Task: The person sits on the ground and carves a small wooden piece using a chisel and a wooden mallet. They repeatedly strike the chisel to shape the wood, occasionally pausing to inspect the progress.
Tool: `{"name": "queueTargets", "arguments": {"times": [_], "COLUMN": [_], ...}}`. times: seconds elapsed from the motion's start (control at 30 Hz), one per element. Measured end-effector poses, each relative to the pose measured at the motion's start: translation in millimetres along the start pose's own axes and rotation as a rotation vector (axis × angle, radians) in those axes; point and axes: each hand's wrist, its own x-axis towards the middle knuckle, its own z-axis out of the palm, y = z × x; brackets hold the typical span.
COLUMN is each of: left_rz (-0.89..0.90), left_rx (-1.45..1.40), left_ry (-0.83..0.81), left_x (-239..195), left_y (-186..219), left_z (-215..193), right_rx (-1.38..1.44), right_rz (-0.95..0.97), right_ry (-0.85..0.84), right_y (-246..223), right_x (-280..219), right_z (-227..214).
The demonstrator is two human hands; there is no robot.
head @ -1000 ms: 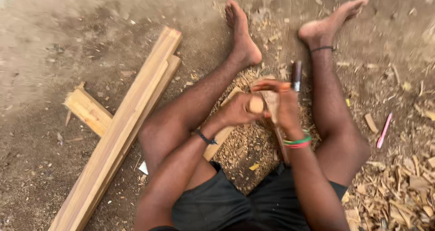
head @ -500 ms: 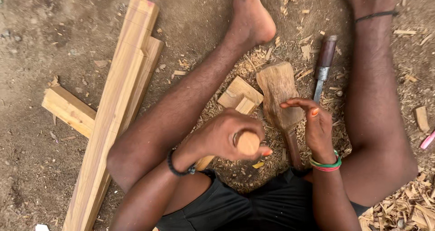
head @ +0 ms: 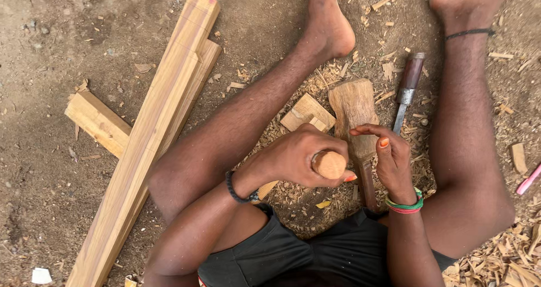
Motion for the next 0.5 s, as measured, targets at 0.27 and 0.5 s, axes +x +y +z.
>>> {"name": "queueTargets", "arguments": {"times": [0.27,0.5], "left_rz": [-0.031,-0.067], "left_rx": [0.044,0.084], "left_ry": [-0.022,-0.038], "left_x": [3,18], "left_y": [-10,3], "left_z": [2,1], "right_rx": [-0.052,-0.132], "right_rz": [-0.051,-0.548], "right_ry": [0.001,0.081], "right_y": [-19,-158], "right_x": [9,39], "right_z": [-6,-34]}}
